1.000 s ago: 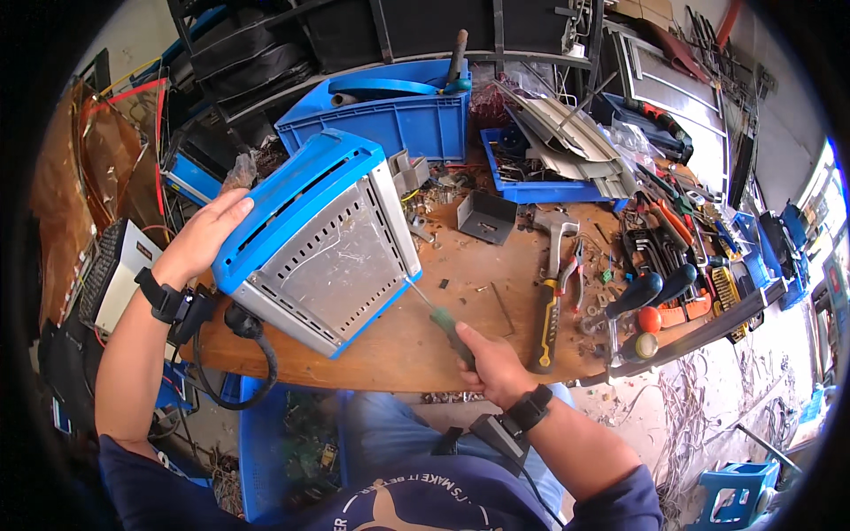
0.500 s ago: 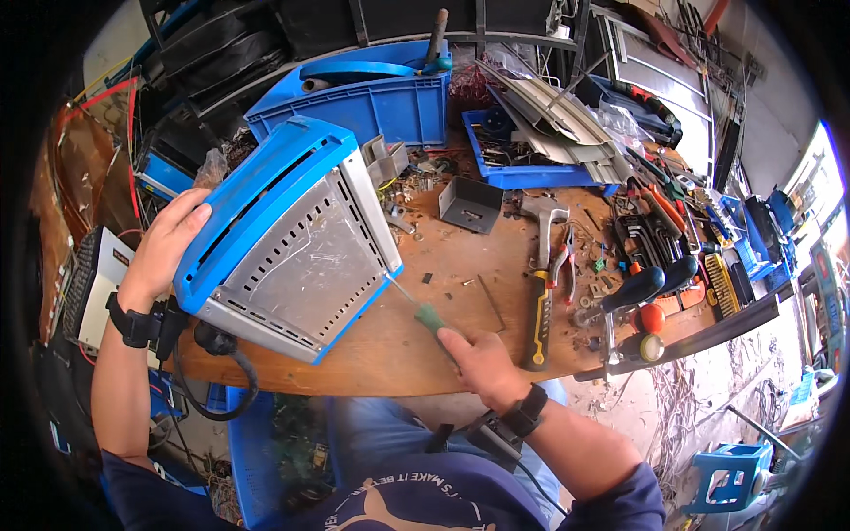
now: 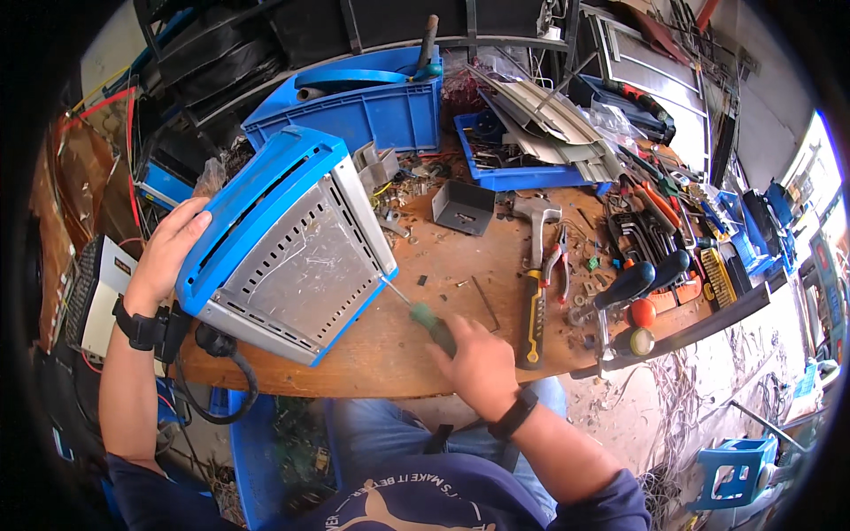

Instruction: The person uses a screwdriver to remove screws from the back panel of a blue and silver electronic device. They then lift off the metal back cover to reveal the internal components, including an orange circuit board and wiring.

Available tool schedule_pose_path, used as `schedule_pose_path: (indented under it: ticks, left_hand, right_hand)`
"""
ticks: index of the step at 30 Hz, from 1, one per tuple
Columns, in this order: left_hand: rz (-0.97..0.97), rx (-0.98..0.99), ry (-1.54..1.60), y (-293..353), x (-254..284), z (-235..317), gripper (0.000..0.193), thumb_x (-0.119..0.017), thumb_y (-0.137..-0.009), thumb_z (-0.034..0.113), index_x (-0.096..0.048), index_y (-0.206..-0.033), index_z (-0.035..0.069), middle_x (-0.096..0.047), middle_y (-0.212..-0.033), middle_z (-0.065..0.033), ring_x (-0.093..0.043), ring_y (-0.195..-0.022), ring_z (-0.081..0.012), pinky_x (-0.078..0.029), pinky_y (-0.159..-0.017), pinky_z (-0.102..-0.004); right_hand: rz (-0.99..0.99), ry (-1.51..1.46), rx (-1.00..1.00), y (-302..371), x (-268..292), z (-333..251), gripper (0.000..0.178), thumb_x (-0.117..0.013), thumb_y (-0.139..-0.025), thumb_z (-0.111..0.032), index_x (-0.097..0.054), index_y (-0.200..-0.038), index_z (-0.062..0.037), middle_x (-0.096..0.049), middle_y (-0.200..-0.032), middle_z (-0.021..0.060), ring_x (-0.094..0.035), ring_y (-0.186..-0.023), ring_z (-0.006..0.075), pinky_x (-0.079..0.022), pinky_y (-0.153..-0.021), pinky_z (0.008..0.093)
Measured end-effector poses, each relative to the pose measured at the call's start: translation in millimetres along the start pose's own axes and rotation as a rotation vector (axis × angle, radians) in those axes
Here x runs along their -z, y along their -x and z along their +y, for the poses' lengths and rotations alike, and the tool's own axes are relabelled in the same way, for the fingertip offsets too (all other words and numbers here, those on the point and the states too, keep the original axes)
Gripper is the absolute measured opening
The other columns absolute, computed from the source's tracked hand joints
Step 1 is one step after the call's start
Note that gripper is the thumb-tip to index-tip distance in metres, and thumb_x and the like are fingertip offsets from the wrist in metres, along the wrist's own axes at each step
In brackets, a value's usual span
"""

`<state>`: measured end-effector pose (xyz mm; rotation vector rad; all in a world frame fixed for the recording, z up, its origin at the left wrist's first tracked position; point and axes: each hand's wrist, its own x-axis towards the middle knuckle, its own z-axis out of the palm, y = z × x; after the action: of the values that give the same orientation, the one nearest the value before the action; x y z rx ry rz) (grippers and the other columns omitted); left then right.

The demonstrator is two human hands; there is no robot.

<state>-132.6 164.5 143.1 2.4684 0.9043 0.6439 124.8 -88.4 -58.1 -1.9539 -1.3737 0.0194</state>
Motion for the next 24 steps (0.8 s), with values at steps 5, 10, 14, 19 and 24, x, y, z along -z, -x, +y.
schedule_pose_path:
  ticks: [5, 10, 14, 19, 24]
  left_hand:
    - [-0.001, 0.008, -0.018, -1, 0, -1, 0.046, -0.052, -0.096, 0.037, -0.059, -0.115, -0.005, -0.059, -0.107, -0.0136, -0.056, -0.1, -0.0209, -0.043, -0.089, -0.031]
    - [0.011, 0.003, -0.046, -1, -2, 0, 0.046, -0.052, -0.096, 0.035, -0.058, -0.115, -0.006, -0.059, -0.108, -0.0146, -0.057, -0.101, -0.0228, -0.043, -0.089, -0.0316]
    - [0.012, -0.006, -0.052, 0, -1, 0, 0.046, -0.051, -0.097, 0.035, -0.058, -0.115, -0.006, -0.058, -0.108, -0.0154, -0.056, -0.101, -0.0239, -0.043, -0.09, -0.0325]
    - [0.004, -0.021, -0.084, -1, -2, 5, 0.047, -0.05, -0.096, 0.036, -0.058, -0.114, -0.007, -0.058, -0.109, -0.0157, -0.056, -0.102, -0.0249, -0.042, -0.092, -0.0329]
    - [0.008, -0.03, -0.063, -1, 0, -2, 0.046, -0.051, -0.096, 0.035, -0.058, -0.114, -0.006, -0.058, -0.109, -0.0161, -0.055, -0.104, -0.0257, -0.041, -0.093, -0.0329]
  right_hand:
    - [-0.269, -1.235, -1.04, -12, 8, 17, 0.027, -0.061, -0.092, -0.037, -0.057, -0.104, -0.0131, -0.054, -0.079, 0.003, -0.049, -0.055, 0.0175, -0.032, -0.042, 0.0267]
    - [-0.28, -1.407, -1.131, -18, 19, -5, 0.029, -0.053, -0.097, -0.037, -0.053, -0.104, -0.0084, -0.055, -0.081, 0.0058, -0.042, -0.05, 0.0108, -0.026, -0.039, 0.0218]
    - [-0.336, -1.399, -1.048, -13, 12, 7, 0.031, -0.053, -0.098, -0.035, -0.056, -0.104, -0.0052, -0.056, -0.08, 0.0051, -0.044, -0.05, 0.0105, -0.028, -0.039, 0.0231]
    - [-0.063, -0.375, -0.118, -7, 7, 7, 0.024, -0.062, -0.09, -0.02, -0.059, -0.11, -0.0071, -0.059, -0.085, 0.0105, -0.053, -0.058, 0.0206, -0.042, -0.048, 0.0321]
    - [-0.176, 0.251, 0.323, -19, 23, -11, 0.038, -0.069, -0.08, -0.016, -0.06, -0.116, -0.0069, -0.058, -0.1, 0.0149, -0.06, -0.087, 0.0343, -0.051, -0.068, 0.0408]
